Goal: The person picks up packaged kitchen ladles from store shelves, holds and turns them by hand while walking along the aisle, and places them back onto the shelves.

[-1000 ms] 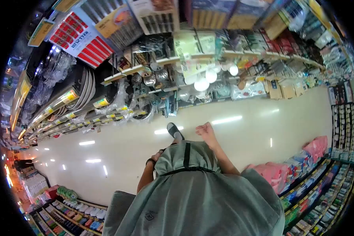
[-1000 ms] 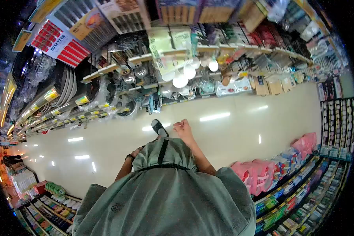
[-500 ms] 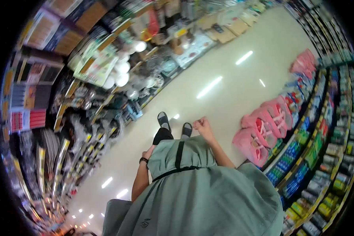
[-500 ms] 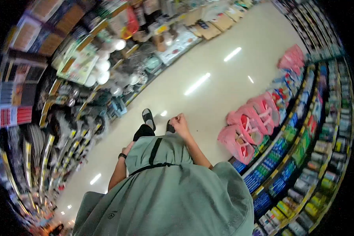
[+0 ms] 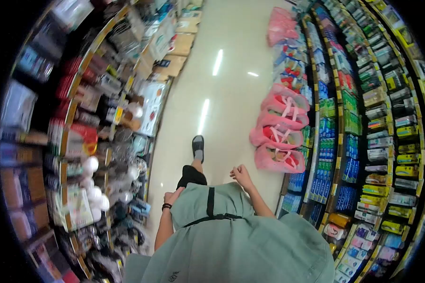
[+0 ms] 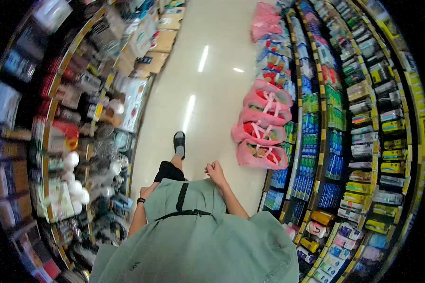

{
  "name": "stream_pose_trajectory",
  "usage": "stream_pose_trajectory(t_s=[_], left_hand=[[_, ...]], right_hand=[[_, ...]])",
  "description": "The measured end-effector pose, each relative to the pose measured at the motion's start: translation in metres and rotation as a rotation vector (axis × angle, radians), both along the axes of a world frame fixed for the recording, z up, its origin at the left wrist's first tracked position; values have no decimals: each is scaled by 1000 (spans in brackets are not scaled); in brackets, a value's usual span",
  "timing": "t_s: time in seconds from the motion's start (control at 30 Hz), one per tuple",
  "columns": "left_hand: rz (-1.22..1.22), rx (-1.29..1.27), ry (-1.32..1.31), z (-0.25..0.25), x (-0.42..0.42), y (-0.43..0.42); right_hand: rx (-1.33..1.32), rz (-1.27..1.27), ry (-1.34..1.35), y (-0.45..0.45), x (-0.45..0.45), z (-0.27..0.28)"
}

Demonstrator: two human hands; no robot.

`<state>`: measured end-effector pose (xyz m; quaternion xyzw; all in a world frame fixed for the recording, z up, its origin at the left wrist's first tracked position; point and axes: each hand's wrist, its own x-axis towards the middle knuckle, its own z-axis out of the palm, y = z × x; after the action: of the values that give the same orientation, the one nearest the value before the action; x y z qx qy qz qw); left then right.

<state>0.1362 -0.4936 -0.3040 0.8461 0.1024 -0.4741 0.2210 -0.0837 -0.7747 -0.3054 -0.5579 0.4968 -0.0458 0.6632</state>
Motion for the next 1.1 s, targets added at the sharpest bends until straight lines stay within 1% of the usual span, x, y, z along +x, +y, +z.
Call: stream_pose_trajectory(t_s=[0.1, 0.13, 0.2, 0.23, 0.27, 0.3, 0.4, 0.47, 0.53, 0.57, 0.6, 0.63, 0.7, 0.73, 0.77, 0.83, 0.87, 0.9, 0.93, 0.97, 1.0, 1.03, 1.07, 1.1], left_hand=[[25, -60, 42, 3, 41, -46], [51, -84, 104, 7, 66, -69], [34, -66, 85, -24, 97, -85], [28, -56, 74, -31, 111, -99], [13, -8, 75, -15, 126, -118], [33, -27, 99, -8, 140, -136], [81, -61, 151, 1, 173, -169], [88, -78, 156, 2, 192, -194], [29, -74, 154, 3, 212, -217], [0, -69, 158, -6, 218, -224], [40, -78, 164, -14, 224, -232], [21, -51, 170, -9, 231, -243], [-20, -2, 175, -5, 248, -273], [-31, -45, 259, -9, 257, -287], [-120, -92, 237, -29, 267, -296], [-298, -180, 195, -91, 290, -303], [-106, -71, 233, -124, 302, -307], [-118, -110, 246, -118, 315, -326], [-126, -148, 263, -94, 320, -350], [-132, -185, 280, -65, 325, -379], [-32, -147, 310, -13, 326, -422], [-250, -213, 264, -28, 345, -430], [-467, -279, 220, -68, 368, -430], [-547, -282, 187, -77, 382, -446]], right_hand=[[79, -142, 60, -45, 7, -2], [93, -189, 105, -69, 10, 6], [145, -259, 180, -90, 3, -23], [159, -258, 216, -101, 7, -23], [172, -255, 249, -112, 11, -25], [191, -251, 285, -122, 14, -27], [157, -313, 264, -149, 27, -38], [150, -306, 195, -168, 37, -39], [161, -309, 173, -192, 50, -42], [149, -346, 136, -202, 51, -49], [139, -384, 101, -212, 53, -55], [131, -426, 67, -220, 55, -61], [127, -526, 101, -237, 63, -76], [136, -590, 110, -246, 69, -74], [144, -653, 118, -256, 78, -76], [210, -693, 167, -273, 86, -83], [268, -701, 190, -282, 88, -93], [329, -707, 214, -291, 90, -105], [353, -718, 226, -302, 92, -113], [377, -726, 238, -314, 96, -118], [401, -733, 248, -324, 104, -124], [404, -755, 252, -336, 116, -123], [405, -776, 256, -356, 130, -118], [396, -791, 260, -382, 144, -115]])
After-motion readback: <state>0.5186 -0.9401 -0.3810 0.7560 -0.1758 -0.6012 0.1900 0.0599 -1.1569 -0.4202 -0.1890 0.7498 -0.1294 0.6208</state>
